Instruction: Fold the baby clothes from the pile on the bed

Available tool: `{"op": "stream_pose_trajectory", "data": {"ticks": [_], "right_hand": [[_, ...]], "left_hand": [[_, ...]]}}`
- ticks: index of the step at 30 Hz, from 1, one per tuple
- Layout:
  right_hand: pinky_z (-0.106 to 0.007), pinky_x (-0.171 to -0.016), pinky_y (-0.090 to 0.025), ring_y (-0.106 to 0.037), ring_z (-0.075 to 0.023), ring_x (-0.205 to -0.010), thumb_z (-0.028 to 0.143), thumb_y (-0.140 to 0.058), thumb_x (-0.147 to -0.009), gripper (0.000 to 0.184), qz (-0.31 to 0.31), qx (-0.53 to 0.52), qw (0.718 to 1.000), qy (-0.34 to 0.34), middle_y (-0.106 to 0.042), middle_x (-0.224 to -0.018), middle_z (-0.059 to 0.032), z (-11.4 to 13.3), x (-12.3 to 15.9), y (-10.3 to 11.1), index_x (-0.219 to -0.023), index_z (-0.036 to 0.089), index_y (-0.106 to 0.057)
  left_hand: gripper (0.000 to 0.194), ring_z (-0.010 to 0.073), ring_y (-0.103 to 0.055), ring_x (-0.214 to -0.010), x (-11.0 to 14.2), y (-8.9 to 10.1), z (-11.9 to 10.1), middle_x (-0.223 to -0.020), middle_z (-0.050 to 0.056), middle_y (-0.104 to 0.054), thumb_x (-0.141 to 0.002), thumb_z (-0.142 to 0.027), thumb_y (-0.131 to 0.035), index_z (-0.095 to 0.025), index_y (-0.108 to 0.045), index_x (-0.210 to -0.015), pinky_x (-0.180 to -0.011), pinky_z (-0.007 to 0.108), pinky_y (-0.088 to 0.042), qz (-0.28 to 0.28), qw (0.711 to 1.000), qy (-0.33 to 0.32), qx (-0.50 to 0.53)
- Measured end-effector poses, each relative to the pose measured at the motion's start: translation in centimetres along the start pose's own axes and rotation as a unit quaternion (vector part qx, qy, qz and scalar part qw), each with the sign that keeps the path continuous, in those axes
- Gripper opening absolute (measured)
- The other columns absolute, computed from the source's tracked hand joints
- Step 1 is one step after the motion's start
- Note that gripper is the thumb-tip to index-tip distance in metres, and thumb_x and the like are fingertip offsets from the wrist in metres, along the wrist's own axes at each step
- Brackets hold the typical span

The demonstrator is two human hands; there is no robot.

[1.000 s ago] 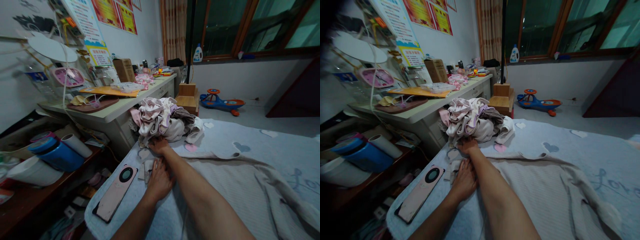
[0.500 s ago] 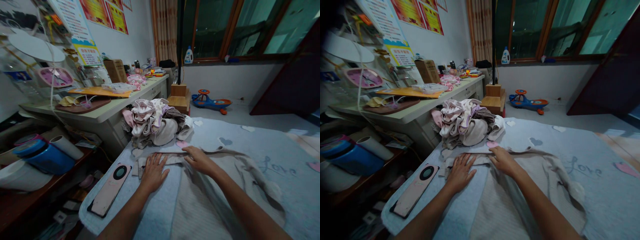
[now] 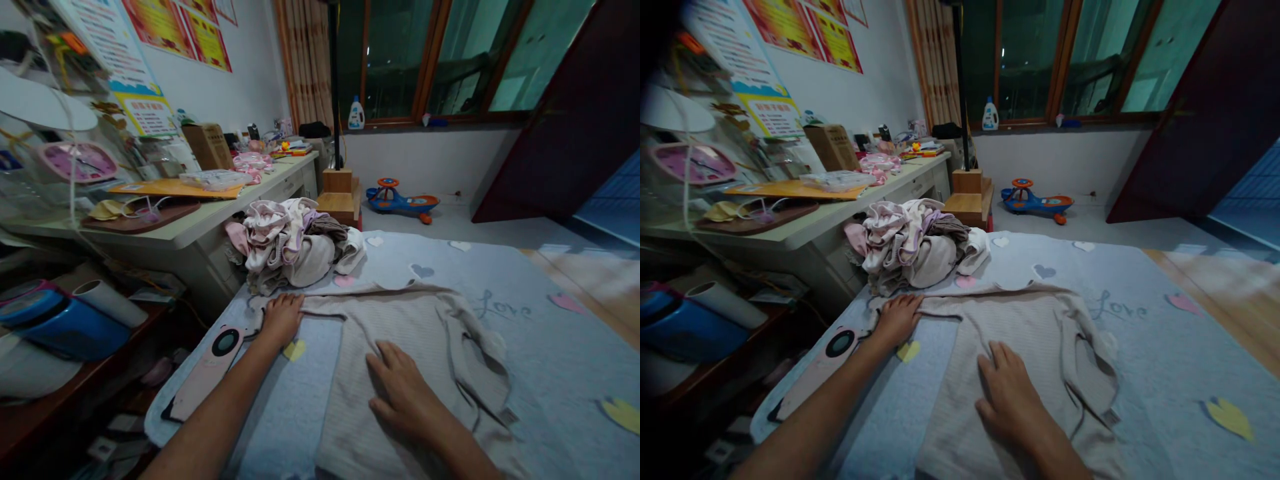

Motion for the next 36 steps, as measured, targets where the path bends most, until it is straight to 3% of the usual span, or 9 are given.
{"op": "stream_pose_trajectory", "data": {"ticks": [4, 7, 9, 12, 18, 23, 27, 31, 36], "right_hand": [[-0.058, -0.117, -0.016, -0.010, -0.0407, -0.148, 0.041, -0.081, -0.062, 0.097, 0.049, -0.045, 0.995, 0.080, -0.014, -0.162, -0.0172, 2.2, 2.0, -3.4, -0.148, 0.024, -0.039], [-0.058, -0.116, -0.018, -0.020, -0.0379, -0.146, 0.037, -0.074, -0.073, 0.066, 0.013, -0.072, 0.991, 0.108, -0.027, -0.159, -0.0153, 2.7, 2.8, -5.0, -0.134, 0.023, -0.054], [-0.050, -0.114, -0.028, -0.040, -0.0297, -0.135, 0.019, -0.060, -0.081, 0.033, -0.039, -0.105, 0.988, 0.110, -0.050, -0.143, -0.0119, 2.9, 3.1, -4.6, -0.113, 0.021, -0.064], [-0.035, -0.100, -0.045, -0.059, -0.0192, -0.109, 0.005, -0.048, -0.079, 0.035, -0.088, -0.206, 0.968, 0.113, -0.066, -0.114, -0.0080, 3.3, 3.9, -2.6, -0.106, 0.020, -0.063], [-0.041, -0.113, -0.036, -0.045, -0.0260, -0.134, 0.017, -0.063, -0.075, 0.055, -0.024, -0.266, 0.957, 0.114, -0.052, -0.143, -0.0130, 3.6, 5.6, -1.5, -0.129, 0.018, -0.056], [-0.040, -0.105, -0.045, -0.056, -0.0240, -0.123, 0.033, -0.055, -0.086, 0.047, -0.161, -0.246, 0.956, 0.004, -0.059, -0.136, -0.0101, -2.2, 6.6, 1.2, -0.133, 0.023, -0.055], [-0.038, -0.090, -0.051, -0.064, -0.0249, -0.101, 0.032, -0.046, -0.089, 0.037, -0.257, -0.081, 0.952, -0.143, -0.066, -0.116, -0.0145, -10.4, 7.4, 6.5, -0.118, 0.016, -0.062], [-0.041, -0.083, -0.047, -0.061, -0.0325, -0.100, 0.041, -0.057, -0.084, 0.036, -0.178, 0.128, 0.932, -0.289, -0.065, -0.102, -0.0190, -16.4, 8.0, 8.1, -0.104, 0.012, -0.064], [-0.028, -0.061, -0.036, -0.061, -0.0207, -0.075, 0.026, -0.051, -0.083, 0.014, -0.062, 0.082, 0.953, -0.283, -0.065, -0.087, -0.0102, -17.4, 7.3, 6.5, -0.081, 0.018, -0.062]], "left_hand": [[0.046, 0.0262, -0.061, -0.105, -1.4, 1.3, 0.6, -0.111, 0.011, -0.069, -0.090, -0.007, -0.038, -0.025, -0.065, -0.122, -0.100, 0.045, -0.032, 0.018, 0.999, -0.033, -0.026], [0.043, 0.0258, -0.062, -0.098, -2.6, 3.3, 1.0, -0.104, 0.010, -0.070, -0.091, -0.010, -0.038, -0.025, -0.069, -0.117, -0.092, 0.040, -0.036, 0.016, 0.998, -0.030, -0.047], [0.042, 0.0258, -0.063, -0.096, -3.3, 4.9, 1.2, -0.103, 0.009, -0.070, -0.091, -0.013, -0.038, -0.025, -0.069, -0.117, -0.087, 0.039, -0.037, -0.002, 0.998, -0.019, -0.058], [0.041, 0.0273, -0.062, -0.094, -3.7, 6.6, 1.5, -0.102, 0.011, -0.069, -0.093, -0.015, -0.037, -0.024, -0.068, -0.117, -0.084, 0.040, -0.037, -0.038, 0.997, 0.013, -0.069], [0.043, 0.0359, -0.050, -0.118, -2.8, 5.4, 0.6, -0.123, 0.016, -0.063, -0.088, -0.013, -0.041, -0.022, -0.066, -0.122, -0.097, 0.053, -0.032, -0.024, 0.994, 0.049, -0.091], [0.056, 0.0337, -0.036, -0.134, -1.1, 4.7, -4.4, -0.140, 0.013, -0.053, -0.082, -0.006, -0.045, -0.023, -0.056, -0.134, -0.109, 0.054, -0.023, -0.030, 0.998, -0.012, -0.056], [0.050, 0.0233, -0.055, -0.115, 2.4, 4.7, -8.9, -0.127, 0.013, -0.058, -0.087, -0.013, -0.042, -0.016, -0.052, -0.136, -0.100, 0.035, -0.040, 0.055, 0.991, -0.069, 0.100], [0.049, 0.0253, -0.056, -0.111, 7.4, 3.6, -10.7, -0.123, 0.012, -0.057, -0.091, -0.035, -0.047, -0.018, -0.051, -0.137, -0.098, 0.036, -0.042, 0.123, 0.978, -0.056, 0.162], [0.066, 0.0271, -0.055, -0.119, 11.6, 1.6, -9.9, -0.127, 0.014, -0.056, -0.088, -0.040, -0.049, -0.015, -0.036, -0.148, -0.102, 0.039, -0.041, 0.149, 0.953, 0.020, 0.261]]}}
Point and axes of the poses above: each hand's wrist, its own x-axis away from the middle knuckle, its own y-axis out of the back of the hand, z = x × y, the point moved 3 cm from there along -x, towards the middle knuckle
